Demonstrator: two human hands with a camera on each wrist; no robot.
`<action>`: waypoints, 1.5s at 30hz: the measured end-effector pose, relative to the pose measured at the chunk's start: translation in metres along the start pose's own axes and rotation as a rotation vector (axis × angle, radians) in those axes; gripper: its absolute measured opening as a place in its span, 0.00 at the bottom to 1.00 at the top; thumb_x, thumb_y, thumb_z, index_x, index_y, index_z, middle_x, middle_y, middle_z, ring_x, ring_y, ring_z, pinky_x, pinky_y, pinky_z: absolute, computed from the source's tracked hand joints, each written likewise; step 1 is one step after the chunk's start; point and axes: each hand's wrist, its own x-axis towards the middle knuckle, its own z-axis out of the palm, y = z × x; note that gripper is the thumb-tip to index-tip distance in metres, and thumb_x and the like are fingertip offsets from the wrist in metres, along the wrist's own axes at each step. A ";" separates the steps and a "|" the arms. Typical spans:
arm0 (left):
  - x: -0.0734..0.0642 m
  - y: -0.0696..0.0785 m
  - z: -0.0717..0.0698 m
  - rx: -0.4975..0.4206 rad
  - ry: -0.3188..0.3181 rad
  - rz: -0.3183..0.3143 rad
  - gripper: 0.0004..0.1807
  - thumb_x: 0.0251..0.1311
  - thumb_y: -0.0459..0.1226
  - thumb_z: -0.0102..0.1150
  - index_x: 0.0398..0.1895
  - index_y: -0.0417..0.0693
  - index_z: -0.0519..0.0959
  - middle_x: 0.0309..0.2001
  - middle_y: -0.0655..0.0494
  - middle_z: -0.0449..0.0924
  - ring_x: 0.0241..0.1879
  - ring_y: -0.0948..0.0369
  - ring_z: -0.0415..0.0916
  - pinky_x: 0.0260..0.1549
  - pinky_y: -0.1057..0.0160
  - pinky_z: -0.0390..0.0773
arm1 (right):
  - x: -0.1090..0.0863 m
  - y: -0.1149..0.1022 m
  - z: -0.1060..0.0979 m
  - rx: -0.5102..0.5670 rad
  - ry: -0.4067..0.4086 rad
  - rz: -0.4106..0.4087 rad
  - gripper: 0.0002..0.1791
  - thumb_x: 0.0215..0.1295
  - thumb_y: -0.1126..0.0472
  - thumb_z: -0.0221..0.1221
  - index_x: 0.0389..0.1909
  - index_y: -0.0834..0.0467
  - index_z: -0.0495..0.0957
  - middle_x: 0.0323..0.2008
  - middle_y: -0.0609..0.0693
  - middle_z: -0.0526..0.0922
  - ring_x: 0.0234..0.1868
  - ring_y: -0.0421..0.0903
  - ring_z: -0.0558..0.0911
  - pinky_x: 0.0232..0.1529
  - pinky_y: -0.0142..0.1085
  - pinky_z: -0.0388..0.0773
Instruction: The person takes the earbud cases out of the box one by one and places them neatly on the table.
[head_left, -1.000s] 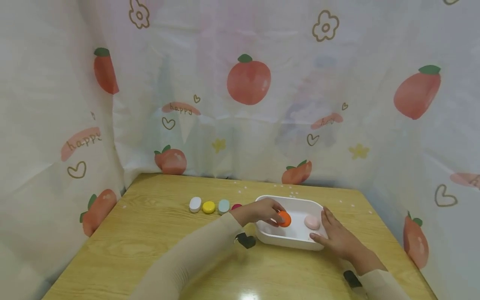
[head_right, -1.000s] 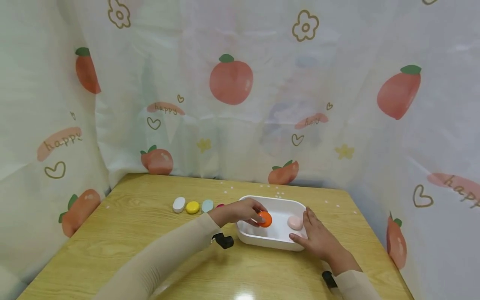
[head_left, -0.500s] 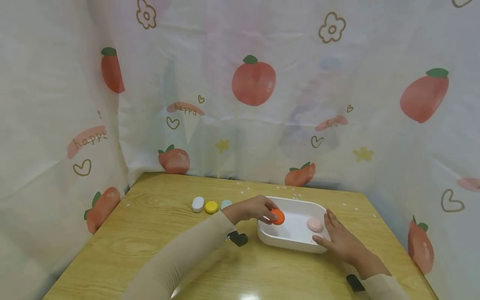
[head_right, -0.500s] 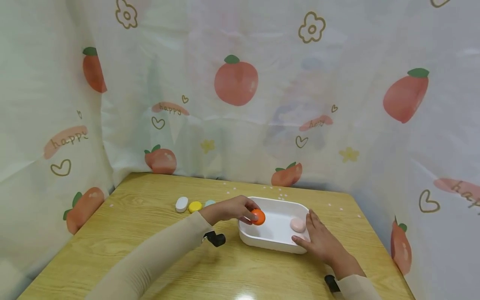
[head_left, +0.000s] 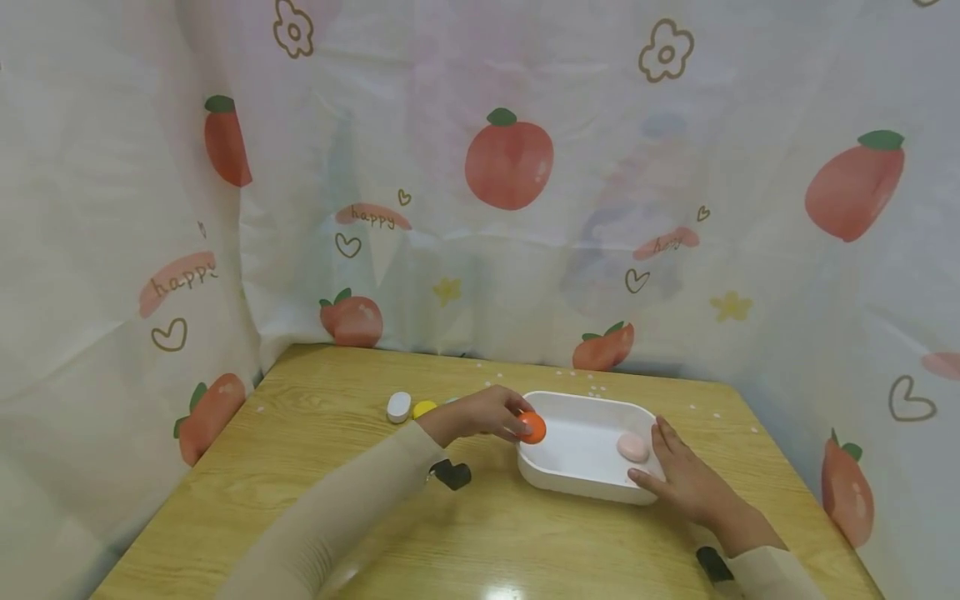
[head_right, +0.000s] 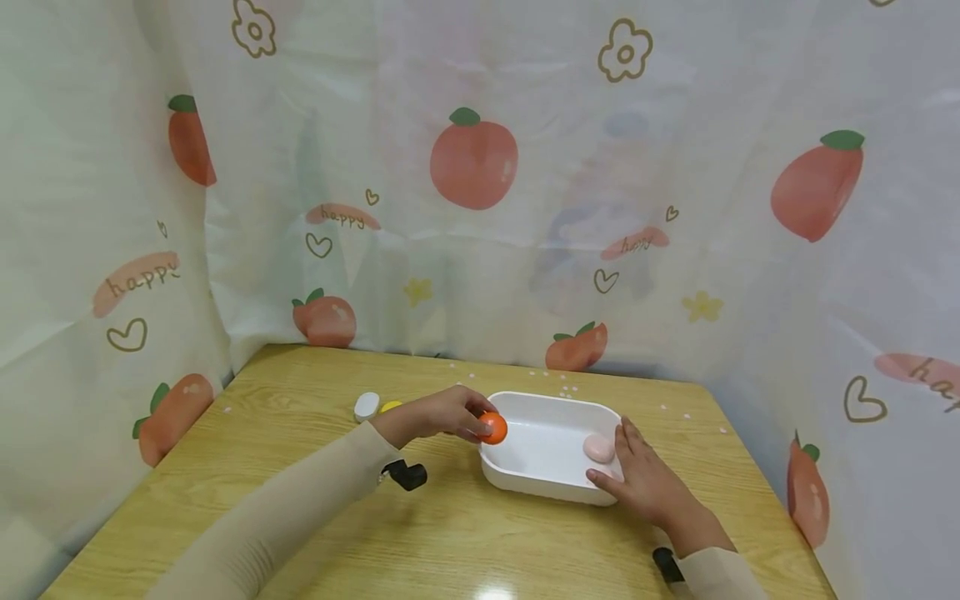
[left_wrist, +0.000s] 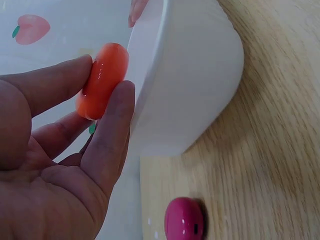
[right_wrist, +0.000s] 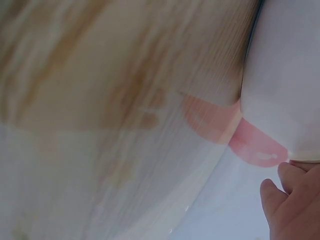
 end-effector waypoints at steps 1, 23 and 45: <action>0.000 -0.002 -0.002 -0.003 0.006 -0.005 0.16 0.57 0.24 0.63 0.50 0.33 0.78 0.42 0.48 0.80 0.41 0.56 0.79 0.40 0.58 0.83 | 0.000 0.000 0.000 0.001 -0.001 -0.001 0.53 0.67 0.39 0.55 0.70 0.78 0.44 0.73 0.71 0.42 0.71 0.70 0.47 0.63 0.65 0.53; -0.023 -0.038 -0.029 0.075 0.090 -0.005 0.15 0.56 0.26 0.65 0.48 0.35 0.80 0.42 0.50 0.80 0.42 0.57 0.78 0.41 0.60 0.82 | 0.000 0.003 0.001 0.007 -0.014 0.004 0.53 0.68 0.39 0.55 0.71 0.77 0.43 0.74 0.70 0.40 0.71 0.70 0.47 0.63 0.66 0.53; -0.025 -0.065 -0.034 0.212 0.191 -0.076 0.14 0.54 0.28 0.69 0.45 0.39 0.81 0.39 0.52 0.78 0.38 0.58 0.76 0.38 0.62 0.81 | 0.001 0.002 0.000 -0.006 -0.022 -0.001 0.53 0.68 0.39 0.54 0.70 0.78 0.43 0.74 0.70 0.38 0.71 0.70 0.47 0.63 0.66 0.54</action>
